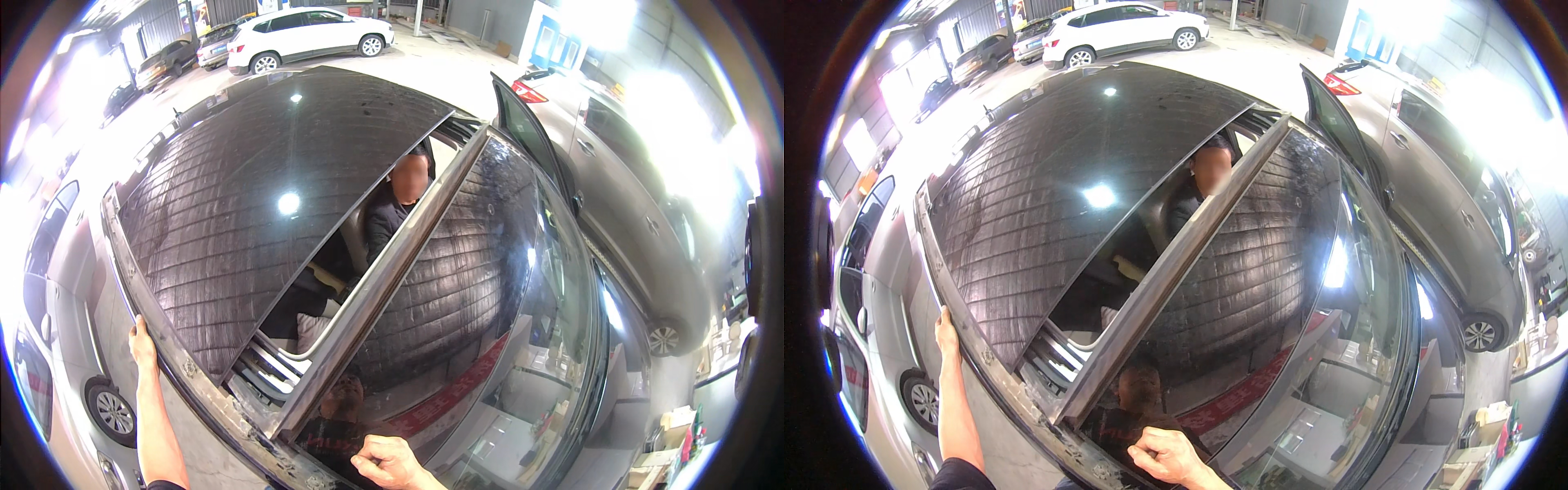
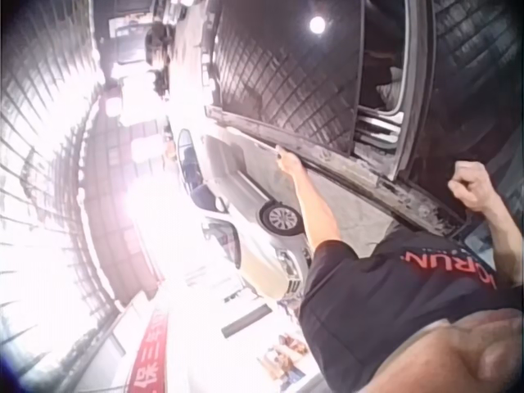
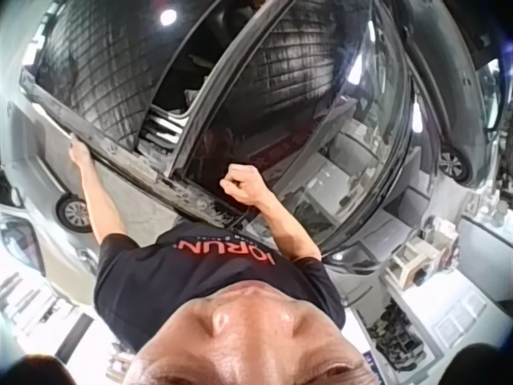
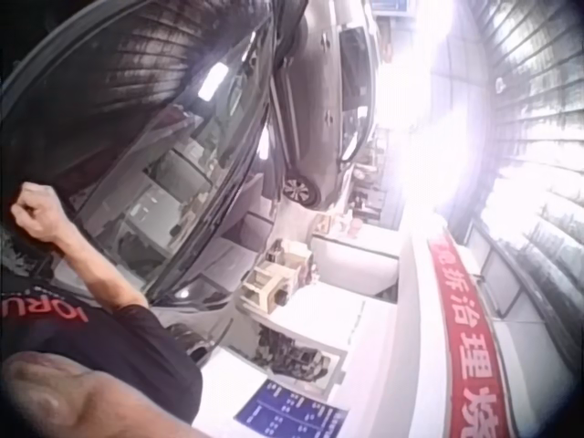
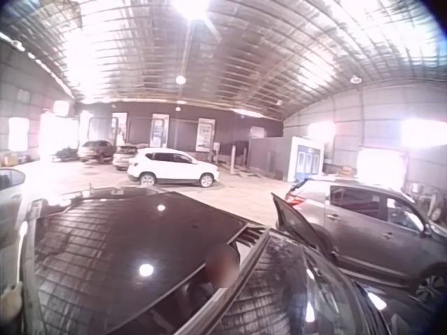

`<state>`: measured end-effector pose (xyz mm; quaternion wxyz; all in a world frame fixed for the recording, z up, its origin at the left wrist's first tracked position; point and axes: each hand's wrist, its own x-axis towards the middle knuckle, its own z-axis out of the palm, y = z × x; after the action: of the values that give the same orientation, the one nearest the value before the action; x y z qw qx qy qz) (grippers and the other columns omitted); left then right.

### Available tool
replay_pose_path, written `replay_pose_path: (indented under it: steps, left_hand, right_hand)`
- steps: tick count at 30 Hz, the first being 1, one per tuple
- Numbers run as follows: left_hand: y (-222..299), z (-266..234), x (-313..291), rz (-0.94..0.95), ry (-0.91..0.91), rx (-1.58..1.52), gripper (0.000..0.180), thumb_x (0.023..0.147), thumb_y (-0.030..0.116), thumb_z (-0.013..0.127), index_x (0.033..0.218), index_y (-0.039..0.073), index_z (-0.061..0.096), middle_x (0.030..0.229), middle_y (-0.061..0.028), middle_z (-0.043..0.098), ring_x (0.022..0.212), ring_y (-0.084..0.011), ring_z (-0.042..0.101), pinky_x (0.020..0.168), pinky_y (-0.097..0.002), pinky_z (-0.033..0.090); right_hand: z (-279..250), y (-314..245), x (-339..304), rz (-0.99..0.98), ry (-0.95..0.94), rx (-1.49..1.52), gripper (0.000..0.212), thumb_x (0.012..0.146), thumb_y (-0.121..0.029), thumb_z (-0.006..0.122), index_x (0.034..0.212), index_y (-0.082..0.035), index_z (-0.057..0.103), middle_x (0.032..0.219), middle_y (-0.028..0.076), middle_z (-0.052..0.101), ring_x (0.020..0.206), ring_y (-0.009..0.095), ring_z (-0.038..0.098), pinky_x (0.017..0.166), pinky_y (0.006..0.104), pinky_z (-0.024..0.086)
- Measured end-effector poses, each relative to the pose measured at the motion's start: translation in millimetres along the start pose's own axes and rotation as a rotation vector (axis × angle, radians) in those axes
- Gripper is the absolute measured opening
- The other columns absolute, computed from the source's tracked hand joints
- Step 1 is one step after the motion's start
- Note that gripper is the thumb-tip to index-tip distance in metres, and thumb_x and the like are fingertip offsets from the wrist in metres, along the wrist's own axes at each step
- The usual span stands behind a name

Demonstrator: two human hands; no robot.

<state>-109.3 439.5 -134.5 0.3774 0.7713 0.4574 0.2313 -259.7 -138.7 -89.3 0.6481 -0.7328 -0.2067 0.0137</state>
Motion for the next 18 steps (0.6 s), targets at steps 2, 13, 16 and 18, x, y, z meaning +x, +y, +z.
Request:
replay_pose_path:
  steps: [2, 13, 16, 18]
  left_hand:
    - [7, 2, -6, 0.005, -0.007, 0.001, 0.081, 0.097, 0.06, 0.053, 0.143, -0.006, 0.049, 0.136, -0.0242, 0.06, 0.126, -0.0334, 0.058, 0.107, -0.0407, 0.043]
    - [4, -1, -5, 0.005, -0.034, -0.066, 0.081, 0.098, 0.059, 0.053, 0.143, -0.007, 0.049, 0.134, -0.0252, 0.061, 0.124, -0.0331, 0.059, 0.105, -0.0405, 0.044]
    - [2, 0, -3, 0.021, -0.011, -0.013, 0.08, 0.097, 0.06, 0.053, 0.143, -0.007, 0.049, 0.134, -0.025, 0.061, 0.124, -0.0333, 0.059, 0.106, -0.0405, 0.044]
    - [1, -1, -1, 0.018, -0.009, 0.001, 0.08, 0.097, 0.06, 0.053, 0.143, -0.006, 0.05, 0.134, -0.0247, 0.061, 0.124, -0.0331, 0.059, 0.106, -0.0406, 0.043]
  right_hand:
    - [0, 0, 0, -0.002, 0.004, -0.003, 0.016, 0.082, -0.005, 0.075, 0.072, -0.002, 0.064, 0.066, 0.01, 0.057, 0.056, 0.028, 0.059, 0.05, 0.0369, 0.045]
    - [0, 0, 0, 0.031, -0.005, 0.016, 0.016, 0.082, -0.006, 0.076, 0.072, -0.002, 0.064, 0.066, 0.01, 0.058, 0.056, 0.027, 0.06, 0.05, 0.0358, 0.046]
    - [0, -2, 1, 0.025, 0.002, 0.02, 0.016, 0.083, -0.006, 0.076, 0.072, -0.002, 0.064, 0.066, 0.01, 0.059, 0.056, 0.027, 0.06, 0.05, 0.0356, 0.046]
    - [0, -1, 1, 0.003, -0.001, 0.006, 0.016, 0.083, -0.006, 0.075, 0.073, -0.002, 0.064, 0.066, 0.01, 0.059, 0.057, 0.027, 0.061, 0.051, 0.0355, 0.046]
